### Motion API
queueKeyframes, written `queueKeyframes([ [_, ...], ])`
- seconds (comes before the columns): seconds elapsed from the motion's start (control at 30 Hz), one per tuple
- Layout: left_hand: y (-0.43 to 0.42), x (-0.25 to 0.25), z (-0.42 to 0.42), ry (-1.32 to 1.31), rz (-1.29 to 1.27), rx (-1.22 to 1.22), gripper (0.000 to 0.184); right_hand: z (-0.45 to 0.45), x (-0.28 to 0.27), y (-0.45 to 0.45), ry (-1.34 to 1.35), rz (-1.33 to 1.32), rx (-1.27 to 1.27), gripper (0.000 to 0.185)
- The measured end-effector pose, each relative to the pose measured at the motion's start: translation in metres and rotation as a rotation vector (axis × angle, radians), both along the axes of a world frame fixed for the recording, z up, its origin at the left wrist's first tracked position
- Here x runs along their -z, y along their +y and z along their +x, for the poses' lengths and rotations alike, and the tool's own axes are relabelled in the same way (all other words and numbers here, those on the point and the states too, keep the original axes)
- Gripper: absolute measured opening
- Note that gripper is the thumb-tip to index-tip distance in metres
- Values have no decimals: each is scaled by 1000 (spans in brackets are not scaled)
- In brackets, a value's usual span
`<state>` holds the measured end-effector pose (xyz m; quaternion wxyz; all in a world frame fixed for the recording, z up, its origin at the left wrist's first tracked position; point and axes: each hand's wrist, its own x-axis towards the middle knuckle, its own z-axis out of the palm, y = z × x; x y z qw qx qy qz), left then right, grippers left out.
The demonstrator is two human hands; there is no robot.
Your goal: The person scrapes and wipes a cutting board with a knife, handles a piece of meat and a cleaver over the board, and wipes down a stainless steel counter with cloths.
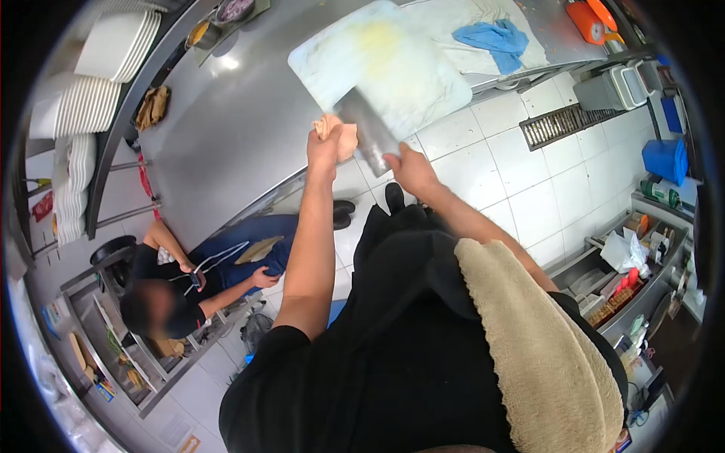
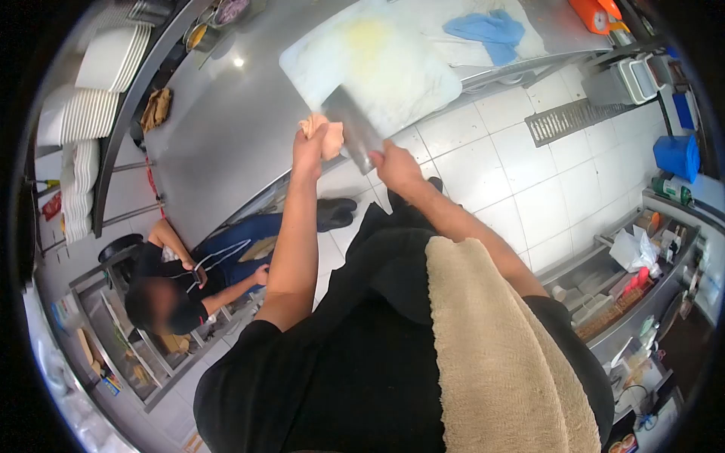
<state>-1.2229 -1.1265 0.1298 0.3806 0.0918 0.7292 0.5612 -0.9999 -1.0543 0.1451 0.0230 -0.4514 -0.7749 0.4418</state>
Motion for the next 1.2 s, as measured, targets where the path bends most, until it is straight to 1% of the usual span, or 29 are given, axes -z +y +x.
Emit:
queueKeyframes([
  [0.13,0,-1,-2,-46,25,-12,53,7,-24,24,79,-94,-79,43],
  [0.23,2,5,-6,1,27,-40,47,34,-43,48,132,-274,174,44],
  [0.27,2,8,-7,2,62,-54,46,47,-16,63,154,-74,185,44],
  [0.33,4,14,-11,12,128,-72,44,65,5,97,135,-30,305,42],
  [0.37,6,11,-12,0,117,-85,44,70,-6,111,89,-184,414,42],
  [0.43,10,1,-10,-28,88,-110,43,74,-15,122,194,-222,512,35],
  [0.47,11,-3,-8,-18,63,-118,42,71,-10,125,183,-181,489,38],
  [0.53,14,-7,-7,4,12,-128,40,52,36,114,139,35,371,41],
  [0.6,16,-12,-7,-1,7,-122,37,27,39,91,78,89,264,44],
  [0.63,17,-13,-6,-3,7,-117,36,5,22,69,41,38,213,45],
  [0.7,15,-11,-7,-35,18,-106,34,-28,15,34,38,50,91,43],
  [0.77,13,-8,-14,-69,51,-118,33,-48,19,11,108,29,-27,42],
  [0.8,9,-4,-17,-94,74,-134,32,-52,7,6,100,-38,-72,42],
  [0.83,6,4,-20,-122,96,-149,32,-52,-2,5,103,-91,-92,42],
  [0.87,1,12,-25,-154,134,-175,38,-51,-10,4,103,-145,-113,42],
  [0.97,-7,0,-21,-185,237,-243,32,-48,-21,3,110,-238,-163,42],
  [1.07,-10,5,-45,-272,323,-334,32,-46,-36,5,101,-299,-208,42],
  [1.1,-8,8,-54,-290,356,-352,32,-42,-53,9,84,-352,-223,42],
  [1.13,-4,0,-57,-239,349,-372,30,-37,-64,12,64,-404,-238,43],
  [1.2,2,-14,-64,-138,337,-423,27,-22,-73,20,173,-336,-242,44],
])
